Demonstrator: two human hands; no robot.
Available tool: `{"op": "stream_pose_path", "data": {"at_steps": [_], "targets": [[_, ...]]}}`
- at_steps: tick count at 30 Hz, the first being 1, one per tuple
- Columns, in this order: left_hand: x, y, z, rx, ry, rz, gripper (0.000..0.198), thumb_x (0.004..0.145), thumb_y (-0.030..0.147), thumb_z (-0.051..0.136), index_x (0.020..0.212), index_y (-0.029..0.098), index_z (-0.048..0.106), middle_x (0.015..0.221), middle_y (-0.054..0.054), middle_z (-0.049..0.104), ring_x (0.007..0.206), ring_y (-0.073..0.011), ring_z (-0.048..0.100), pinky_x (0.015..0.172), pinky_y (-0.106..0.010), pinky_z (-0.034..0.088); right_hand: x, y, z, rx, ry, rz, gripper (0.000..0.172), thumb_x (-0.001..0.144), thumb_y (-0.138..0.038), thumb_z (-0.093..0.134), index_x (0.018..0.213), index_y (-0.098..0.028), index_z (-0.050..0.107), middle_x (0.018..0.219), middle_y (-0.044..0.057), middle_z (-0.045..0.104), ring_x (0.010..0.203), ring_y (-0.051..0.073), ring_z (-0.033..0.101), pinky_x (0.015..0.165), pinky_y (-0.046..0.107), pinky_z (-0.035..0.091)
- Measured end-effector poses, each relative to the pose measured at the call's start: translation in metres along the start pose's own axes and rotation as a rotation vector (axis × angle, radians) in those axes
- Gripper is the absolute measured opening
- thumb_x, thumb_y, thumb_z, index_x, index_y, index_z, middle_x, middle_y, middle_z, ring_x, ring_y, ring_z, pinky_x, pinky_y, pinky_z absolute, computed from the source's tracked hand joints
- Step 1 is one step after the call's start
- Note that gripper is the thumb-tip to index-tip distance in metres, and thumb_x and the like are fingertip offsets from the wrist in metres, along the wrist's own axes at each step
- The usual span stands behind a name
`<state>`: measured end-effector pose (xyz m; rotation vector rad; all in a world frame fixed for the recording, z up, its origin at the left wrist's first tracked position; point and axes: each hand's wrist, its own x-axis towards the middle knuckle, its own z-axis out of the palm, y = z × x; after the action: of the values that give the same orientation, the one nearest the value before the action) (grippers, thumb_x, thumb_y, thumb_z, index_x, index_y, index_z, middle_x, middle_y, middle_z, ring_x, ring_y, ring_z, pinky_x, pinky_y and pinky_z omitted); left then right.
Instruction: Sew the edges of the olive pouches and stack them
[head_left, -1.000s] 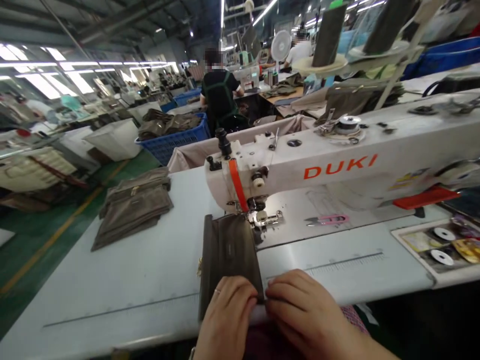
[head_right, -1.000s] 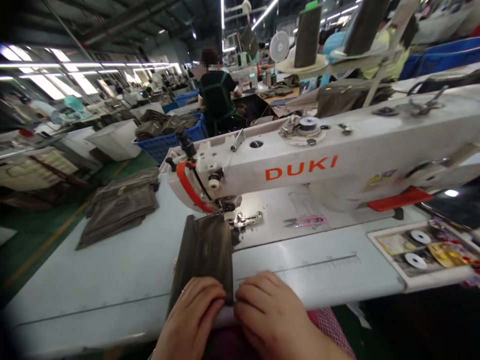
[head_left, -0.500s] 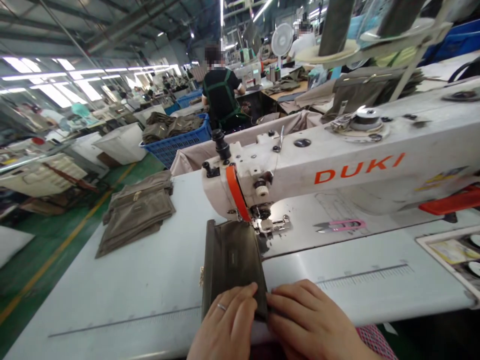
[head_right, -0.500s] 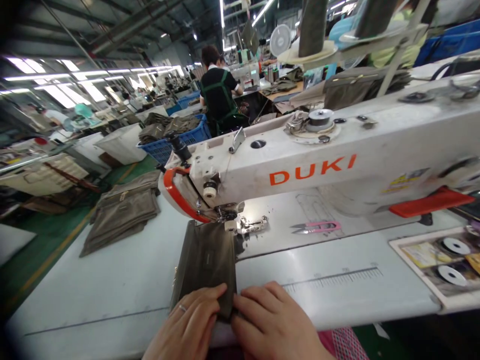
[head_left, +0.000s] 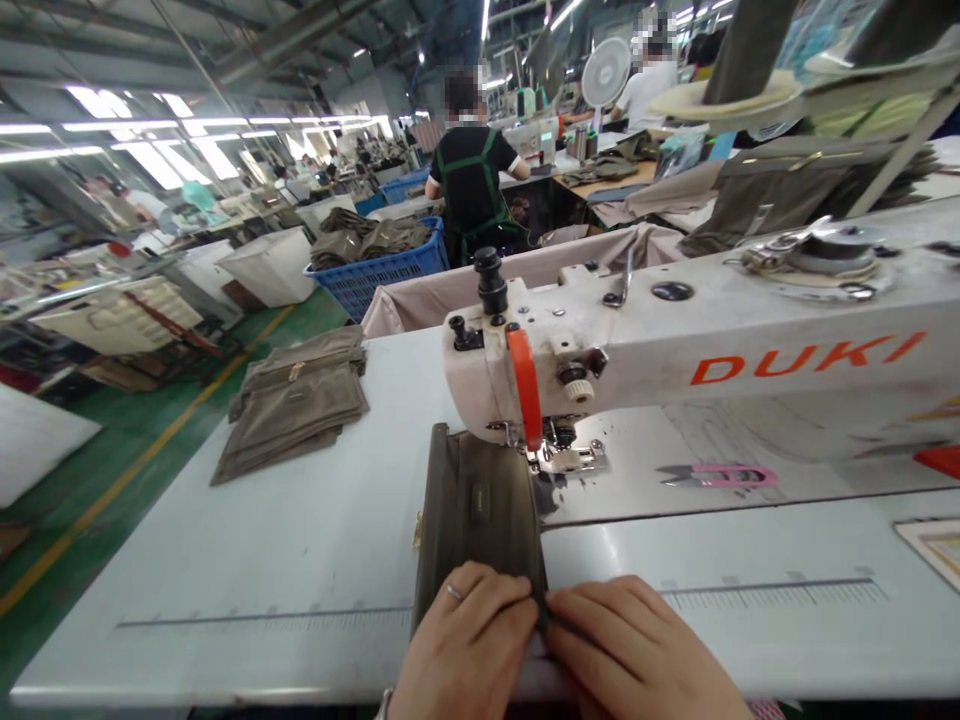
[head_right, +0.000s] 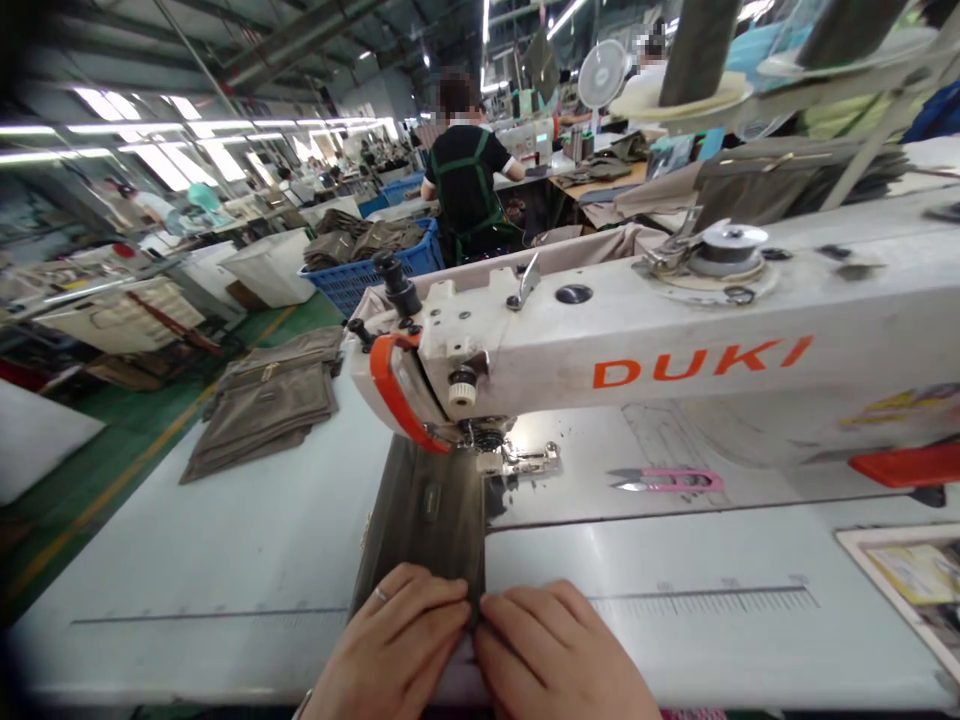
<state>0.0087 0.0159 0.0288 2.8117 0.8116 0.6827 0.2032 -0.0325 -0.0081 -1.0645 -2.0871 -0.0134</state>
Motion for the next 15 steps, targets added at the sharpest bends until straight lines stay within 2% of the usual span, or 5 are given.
{"op": "stream_pose_path", "data": {"at_steps": [7, 10, 15], "targets": [[-0.001, 0.002, -0.003, -0.179, 0.000, -0.130, 0.018, 0.096, 0.015, 0.047, 0.102, 0.017, 0.064, 0.095, -0.005, 0.064, 0.087, -0.0175, 0.056, 0.079, -0.030, 0.050, 0.003, -0.004, -0.013, 0.085, -0.142, 0.054, 0.023, 0.092, -0.016, 0.045, 0.107, -0.016, 0.064, 0.101, 0.007, 0.068, 0.090, 0.019, 0.059, 0.076, 0.033, 0.050], [-0.004, 0.003, 0.000, -0.188, 0.026, -0.130, 0.018, 0.096, 0.014, 0.049, 0.104, 0.016, 0.064, 0.098, -0.005, 0.063, 0.090, -0.0170, 0.055, 0.083, -0.030, 0.049, 0.004, -0.007, -0.017, 0.104, -0.191, 0.107, 0.022, 0.091, -0.016, 0.047, 0.106, -0.016, 0.063, 0.101, 0.008, 0.067, 0.090, 0.020, 0.058, 0.077, 0.035, 0.050], [-0.007, 0.003, 0.004, -0.177, 0.020, -0.113, 0.022, 0.098, 0.014, 0.043, 0.106, 0.016, 0.063, 0.098, -0.006, 0.064, 0.092, -0.0171, 0.056, 0.087, -0.032, 0.050, 0.004, -0.010, -0.019, 0.115, -0.188, 0.140, 0.022, 0.089, -0.015, 0.048, 0.105, -0.017, 0.064, 0.099, 0.008, 0.067, 0.090, 0.020, 0.058, 0.079, 0.034, 0.050]]}}
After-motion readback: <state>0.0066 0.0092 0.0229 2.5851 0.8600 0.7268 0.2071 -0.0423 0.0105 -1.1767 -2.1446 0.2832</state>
